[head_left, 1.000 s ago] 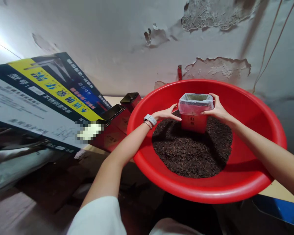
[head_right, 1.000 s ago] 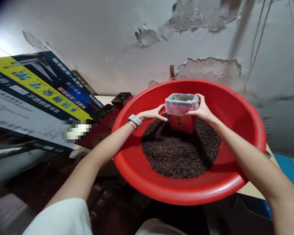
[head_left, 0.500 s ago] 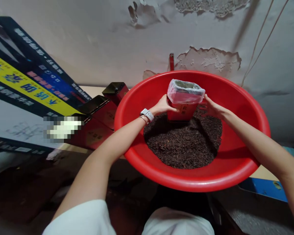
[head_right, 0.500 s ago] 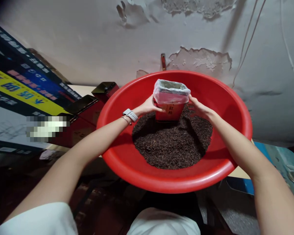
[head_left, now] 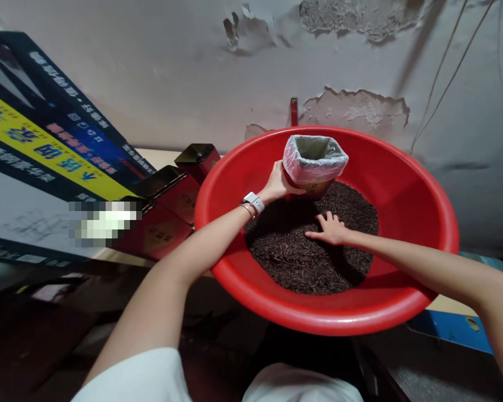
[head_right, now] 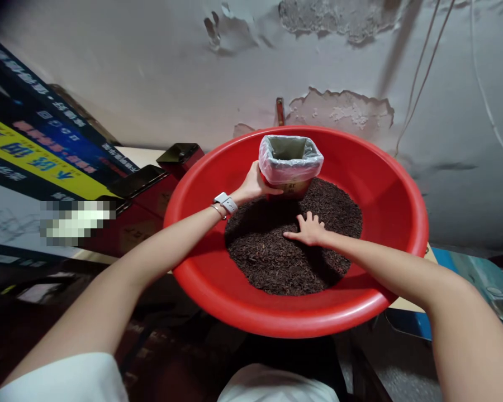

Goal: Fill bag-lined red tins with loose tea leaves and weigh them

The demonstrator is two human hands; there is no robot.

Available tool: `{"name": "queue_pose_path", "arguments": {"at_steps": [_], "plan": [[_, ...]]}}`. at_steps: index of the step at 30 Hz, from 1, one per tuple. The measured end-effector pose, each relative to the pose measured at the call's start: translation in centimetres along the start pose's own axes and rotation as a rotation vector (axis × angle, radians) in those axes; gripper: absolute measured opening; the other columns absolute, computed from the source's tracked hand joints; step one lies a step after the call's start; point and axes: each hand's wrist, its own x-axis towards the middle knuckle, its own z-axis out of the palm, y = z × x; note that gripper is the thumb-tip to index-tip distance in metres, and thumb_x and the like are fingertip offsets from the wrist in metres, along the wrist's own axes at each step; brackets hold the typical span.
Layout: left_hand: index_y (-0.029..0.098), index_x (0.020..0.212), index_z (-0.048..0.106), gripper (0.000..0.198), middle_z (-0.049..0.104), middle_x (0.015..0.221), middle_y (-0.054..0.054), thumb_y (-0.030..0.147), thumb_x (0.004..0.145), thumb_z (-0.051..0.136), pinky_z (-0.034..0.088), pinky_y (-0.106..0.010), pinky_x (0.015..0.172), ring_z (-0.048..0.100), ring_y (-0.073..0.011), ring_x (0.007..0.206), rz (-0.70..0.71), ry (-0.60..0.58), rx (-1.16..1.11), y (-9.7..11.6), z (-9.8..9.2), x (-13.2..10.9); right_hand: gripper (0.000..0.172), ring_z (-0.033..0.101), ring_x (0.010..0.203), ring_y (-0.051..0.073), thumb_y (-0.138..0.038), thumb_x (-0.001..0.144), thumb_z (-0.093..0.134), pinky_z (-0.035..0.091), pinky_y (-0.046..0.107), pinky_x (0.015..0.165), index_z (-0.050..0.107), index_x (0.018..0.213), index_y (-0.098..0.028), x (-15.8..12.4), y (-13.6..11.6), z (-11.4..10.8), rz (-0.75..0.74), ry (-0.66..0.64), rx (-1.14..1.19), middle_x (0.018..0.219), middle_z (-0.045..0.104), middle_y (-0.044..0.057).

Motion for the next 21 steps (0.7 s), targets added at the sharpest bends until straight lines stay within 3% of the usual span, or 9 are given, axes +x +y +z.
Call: {"name": "queue_pose_path", "arguments": {"at_steps": [5,9,12,17,19,21], "plan": [[0.016,0.122,0.047,0.104,0.049,0.123,-0.011,0.037,0.032,0.095,0.036,-0.054,0.109,0.046,-0.0342,0.122,0.047,-0.035,-0.025,0.9,0.5,-0.5,0.064,0.046,0.124,0.038,-0.062,0.092,0.036,0.043,0.049,0.095,0.043,0.138,-0.018,0.0,0.4,1.7,-0.117,0.110,-0.145,0.136,0.043,0.023],[0.015,0.124,0.046,0.106,0.048,0.124,-0.011,0.036,0.031,0.094,0.035,-0.054,0.109,0.045,-0.0347,0.122,0.000,-0.042,-0.014,0.8,0.4,-0.5,0.045,0.062,0.106,0.032,-0.043,0.097,0.031,0.047,0.042,0.087,0.048,0.131,-0.019,0.7,0.6,1.0,-0.132,0.088,-0.176,0.121,0.059,0.018],[0.015,0.124,0.046,0.104,0.049,0.125,-0.012,0.036,0.034,0.093,0.035,-0.054,0.109,0.045,-0.0336,0.122,-0.038,-0.051,-0.014,0.9,0.2,-0.5,0.037,0.065,0.102,0.032,-0.038,0.097,0.033,0.048,0.041,0.085,0.056,0.118,-0.019,1.6,0.9,-0.1,-0.108,0.080,-0.194,0.110,0.066,0.016],[0.009,0.124,0.047,0.106,0.051,0.128,-0.016,0.037,0.033,0.093,0.035,-0.053,0.109,0.047,-0.0344,0.122,-0.125,-0.061,-0.014,1.6,-0.2,-0.6,0.037,0.062,0.107,0.035,-0.039,0.094,0.037,0.047,0.047,0.087,0.061,0.111,-0.017,3.2,4.5,-5.2,0.135,0.210,-0.096,0.114,0.063,0.021],[0.009,0.124,0.047,0.105,0.052,0.129,-0.017,0.037,0.033,0.093,0.036,-0.053,0.109,0.049,-0.0342,0.122,-0.134,-0.098,-0.060,2.1,-0.2,-0.7,0.036,0.060,0.108,0.036,-0.039,0.092,0.038,0.046,0.047,0.088,0.061,0.109,-0.017,3.2,6.5,-8.4,0.236,0.373,0.019,0.114,0.063,0.021],[0.010,0.125,0.048,0.103,0.054,0.129,-0.017,0.035,0.036,0.092,0.038,-0.053,0.108,0.050,-0.0340,0.121,-0.096,-0.183,-0.112,3.0,0.0,-0.9,0.036,0.060,0.105,0.033,-0.038,0.093,0.035,0.045,0.045,0.089,0.062,0.102,-0.016,2.5,7.8,-11.5,0.227,0.614,0.134,0.107,0.065,0.019]]}}
